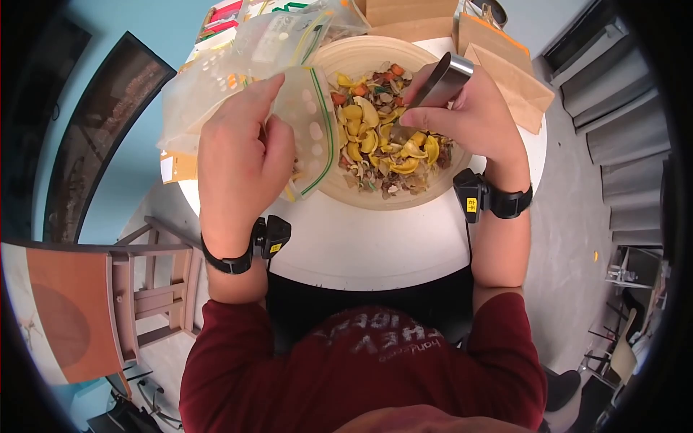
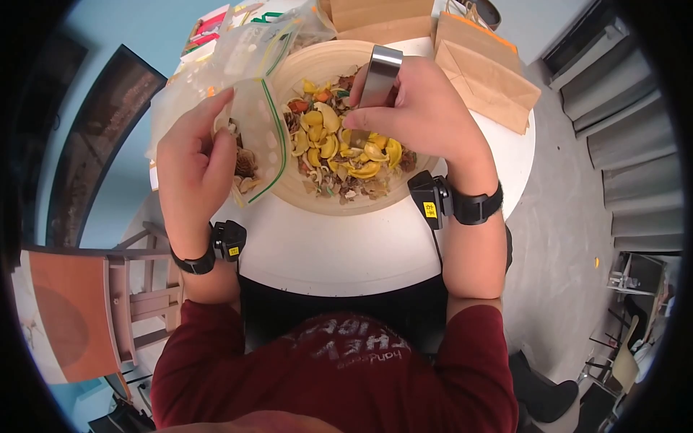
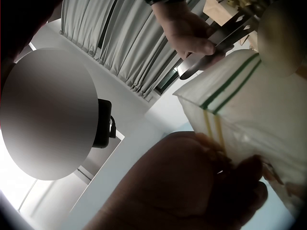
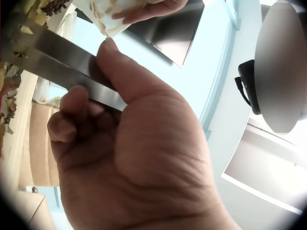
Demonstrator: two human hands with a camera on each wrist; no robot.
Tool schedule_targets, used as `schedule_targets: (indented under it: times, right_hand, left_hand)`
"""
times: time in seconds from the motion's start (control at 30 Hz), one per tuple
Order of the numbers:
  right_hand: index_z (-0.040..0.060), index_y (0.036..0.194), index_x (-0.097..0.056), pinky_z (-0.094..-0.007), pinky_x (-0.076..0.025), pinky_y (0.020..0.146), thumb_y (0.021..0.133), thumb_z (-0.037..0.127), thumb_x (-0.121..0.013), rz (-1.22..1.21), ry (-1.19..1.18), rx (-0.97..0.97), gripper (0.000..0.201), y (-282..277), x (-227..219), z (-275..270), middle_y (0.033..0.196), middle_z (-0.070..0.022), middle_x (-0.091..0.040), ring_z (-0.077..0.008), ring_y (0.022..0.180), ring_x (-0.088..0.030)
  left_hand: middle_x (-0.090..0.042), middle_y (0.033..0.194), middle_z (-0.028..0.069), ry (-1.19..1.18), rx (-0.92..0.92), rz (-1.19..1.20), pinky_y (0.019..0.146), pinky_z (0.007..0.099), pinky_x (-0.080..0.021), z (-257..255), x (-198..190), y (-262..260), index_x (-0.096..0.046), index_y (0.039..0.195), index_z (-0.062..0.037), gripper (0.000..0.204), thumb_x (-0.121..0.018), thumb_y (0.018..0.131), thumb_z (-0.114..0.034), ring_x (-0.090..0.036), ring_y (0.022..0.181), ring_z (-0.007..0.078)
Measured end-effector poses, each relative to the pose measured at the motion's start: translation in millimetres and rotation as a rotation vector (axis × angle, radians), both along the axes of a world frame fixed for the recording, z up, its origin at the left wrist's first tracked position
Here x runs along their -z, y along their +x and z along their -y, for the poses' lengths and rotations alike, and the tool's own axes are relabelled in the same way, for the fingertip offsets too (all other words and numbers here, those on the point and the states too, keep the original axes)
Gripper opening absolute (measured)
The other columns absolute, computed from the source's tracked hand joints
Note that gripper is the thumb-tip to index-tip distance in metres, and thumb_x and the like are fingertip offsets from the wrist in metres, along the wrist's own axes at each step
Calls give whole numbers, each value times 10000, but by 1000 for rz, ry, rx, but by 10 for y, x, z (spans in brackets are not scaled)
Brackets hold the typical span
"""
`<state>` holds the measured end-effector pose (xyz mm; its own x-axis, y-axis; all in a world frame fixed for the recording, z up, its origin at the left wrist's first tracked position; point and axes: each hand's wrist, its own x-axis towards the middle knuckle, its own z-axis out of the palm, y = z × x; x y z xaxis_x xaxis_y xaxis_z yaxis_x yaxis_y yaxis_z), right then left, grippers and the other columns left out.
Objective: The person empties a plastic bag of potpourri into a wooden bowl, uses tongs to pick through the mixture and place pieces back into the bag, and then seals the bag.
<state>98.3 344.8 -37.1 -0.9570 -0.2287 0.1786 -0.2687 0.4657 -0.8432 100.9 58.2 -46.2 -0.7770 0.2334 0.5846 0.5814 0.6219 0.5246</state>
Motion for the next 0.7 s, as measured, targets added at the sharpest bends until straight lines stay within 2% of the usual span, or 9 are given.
schedule_targets:
  times: [0.1, 0.2, 0.3, 0.4, 0.5, 0.53, 0.63, 0.7]
  right_hand:
    - [19, 877, -747, -263, -487, 610, 775, 81, -854, -118, -46, 26, 160, -7, 51, 4, 697, -16, -693, -81, 655, -635]
    - [6, 885, -752, -255, -493, 606, 786, 77, -848, -166, -17, 40, 155, -64, 90, -63, 707, -30, -705, -86, 651, -642]
    - [-7, 886, -754, -240, -498, 603, 812, 91, -840, -96, -157, 87, 150, -31, 39, -47, 725, -38, -721, -93, 652, -654]
    - [-12, 876, -755, -222, -503, 612, 823, 97, -836, -131, -284, 122, 146, 29, -51, 9, 749, -40, -736, -97, 671, -671]
    - [-13, 897, -758, -224, -508, 619, 817, 94, -839, -94, -597, 103, 157, 93, -57, 169, 773, -49, -750, -93, 696, -680]
    - [-23, 950, -763, -222, -511, 639, 809, 84, -842, -143, -640, 55, 194, 104, -4, 254, 798, -59, -760, -103, 708, -686]
    - [-30, 982, -766, -227, -508, 655, 813, 99, -846, -238, -425, 84, 227, 121, 5, 325, 811, -59, -760, -106, 701, -673]
    - [-32, 975, -769, -230, -502, 655, 816, 106, -848, -237, -402, 195, 225, 44, 13, 252, 811, -56, -758, -103, 698, -662]
  left_hand:
    - [-715, 948, 205, -11, -10, 6, 662, 376, -528, -7, -30, 8, -697, 1204, 50, 378, -567, 850, 37, -646, 682, 321]
    - [-715, 947, 209, -33, -8, -19, 675, 381, -533, 3, -31, 6, -697, 1202, 53, 374, -569, 851, 34, -654, 706, 327]
    - [-713, 945, 213, -39, 1, -49, 691, 391, -536, 21, -27, -8, -697, 1199, 59, 370, -574, 851, 30, -657, 726, 338]
    - [-705, 935, 217, -25, 3, -53, 699, 401, -538, 28, -4, -15, -697, 1197, 63, 368, -581, 850, 25, -655, 732, 351]
    - [-695, 918, 217, -1, 8, -37, 700, 409, -536, 29, 3, -9, -696, 1197, 65, 370, -588, 846, 20, -651, 731, 361]
    - [-692, 911, 217, 3, 11, -41, 699, 411, -535, 32, 6, -13, -696, 1197, 65, 371, -589, 844, 18, -650, 730, 362]
    - [-683, 891, 217, 26, 15, -52, 697, 416, -534, 58, 19, -45, -695, 1195, 67, 373, -589, 841, 15, -649, 728, 363]
    - [-679, 879, 217, 29, 0, -51, 697, 418, -533, 77, 15, -37, -695, 1193, 68, 374, -588, 839, 14, -649, 729, 364]
